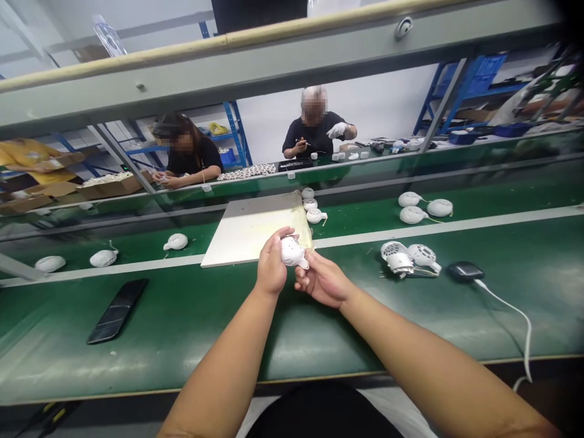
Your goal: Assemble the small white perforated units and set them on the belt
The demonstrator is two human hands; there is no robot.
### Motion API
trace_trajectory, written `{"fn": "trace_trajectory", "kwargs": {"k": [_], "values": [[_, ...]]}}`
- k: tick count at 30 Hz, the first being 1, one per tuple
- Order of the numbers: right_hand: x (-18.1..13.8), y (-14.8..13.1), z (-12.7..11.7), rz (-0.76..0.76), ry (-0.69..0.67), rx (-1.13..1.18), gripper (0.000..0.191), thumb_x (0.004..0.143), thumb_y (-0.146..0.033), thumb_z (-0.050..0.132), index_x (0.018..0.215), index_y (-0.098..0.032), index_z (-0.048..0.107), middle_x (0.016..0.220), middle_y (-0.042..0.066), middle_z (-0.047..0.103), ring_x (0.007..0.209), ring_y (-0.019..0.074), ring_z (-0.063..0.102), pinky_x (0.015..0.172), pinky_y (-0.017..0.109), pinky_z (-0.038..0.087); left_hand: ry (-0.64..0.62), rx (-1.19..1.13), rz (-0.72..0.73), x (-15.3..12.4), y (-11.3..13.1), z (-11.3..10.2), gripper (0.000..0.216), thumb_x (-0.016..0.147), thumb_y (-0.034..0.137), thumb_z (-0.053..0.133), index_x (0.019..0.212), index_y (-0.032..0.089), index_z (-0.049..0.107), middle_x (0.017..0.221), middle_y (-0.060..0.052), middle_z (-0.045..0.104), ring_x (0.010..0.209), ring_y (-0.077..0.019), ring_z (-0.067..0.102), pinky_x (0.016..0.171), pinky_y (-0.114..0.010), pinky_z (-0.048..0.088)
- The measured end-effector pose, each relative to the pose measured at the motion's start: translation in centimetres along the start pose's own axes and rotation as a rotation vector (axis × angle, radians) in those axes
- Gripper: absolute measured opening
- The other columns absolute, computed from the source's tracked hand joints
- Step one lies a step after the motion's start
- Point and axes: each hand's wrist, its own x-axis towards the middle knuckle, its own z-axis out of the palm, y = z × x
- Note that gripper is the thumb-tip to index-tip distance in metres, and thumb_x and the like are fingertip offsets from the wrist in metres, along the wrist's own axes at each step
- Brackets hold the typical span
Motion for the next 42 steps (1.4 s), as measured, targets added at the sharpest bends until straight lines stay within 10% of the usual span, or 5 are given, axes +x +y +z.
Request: {"fn": "trace_trajectory", "kwargs": {"k": [4, 9, 27, 33, 42], "values": [[0.4, -0.6, -1.9, 0.059, 0.04, -0.363, 0.04, 0.086, -0.055, 0.066, 0.107, -0.024, 0.051, 0.096, 0.004, 0.069, 0.07, 0.0153, 0.066, 0.076, 0.037, 0.055, 0.062, 0.032, -0.094, 0.0, -0.1, -1.3, 0.05, 0.094, 0.059, 0.048, 0.096, 0.014, 0.07, 0.088, -0.009, 0.073, 0.069, -0.0177, 0.067, 0.061, -0.027, 0.052], [1.8, -1.2, -3.2, -0.45, 0.472, -0.575, 0.036, 0.091, -0.058, 0.056, 0.105, -0.024, 0.056, 0.114, 0.005, 0.065, 0.092, 0.0167, 0.065, 0.086, 0.035, 0.054, -0.108, -0.024, -0.191, -0.6, -0.9, -0.5, 0.049, 0.093, 0.057, 0.054, 0.098, 0.013, 0.074, 0.093, -0.011, 0.075, 0.08, -0.02, 0.07, 0.074, -0.031, 0.054], [1.2, 1.0, -1.6, -0.49, 0.436, -0.689, 0.048, 0.096, -0.062, 0.04, 0.114, -0.023, 0.06, 0.107, 0.006, 0.069, 0.104, 0.0219, 0.064, 0.098, 0.038, 0.049, -0.227, 0.039, -0.041, -1.9, -1.4, 1.5, 0.047, 0.098, 0.054, 0.047, 0.08, 0.017, 0.071, 0.098, -0.009, 0.072, 0.102, -0.0216, 0.065, 0.097, -0.036, 0.048], [0.5, -1.3, -2.4, -0.22, 0.226, -0.944, 0.048, 0.089, -0.055, 0.059, 0.125, -0.023, 0.059, 0.101, 0.006, 0.07, 0.084, 0.0218, 0.066, 0.078, 0.038, 0.053, -0.134, 0.202, 0.075, -0.9, -0.7, -0.5, 0.049, 0.094, 0.06, 0.049, 0.117, 0.021, 0.067, 0.128, -0.011, 0.062, 0.121, -0.0243, 0.057, 0.105, -0.036, 0.045], [-0.3, -3.2, -2.6, -0.786, 0.155, -1.51, 0.059, 0.079, -0.042, 0.073, 0.134, -0.027, 0.054, 0.142, 0.011, 0.054, 0.133, 0.0336, 0.046, 0.115, 0.056, 0.031, -0.421, 0.168, -0.185, 0.5, -0.8, -2.5, 0.069, 0.076, 0.048, 0.08, 0.133, 0.016, 0.056, 0.126, -0.014, 0.063, 0.11, -0.027, 0.062, 0.095, -0.036, 0.05]]}}
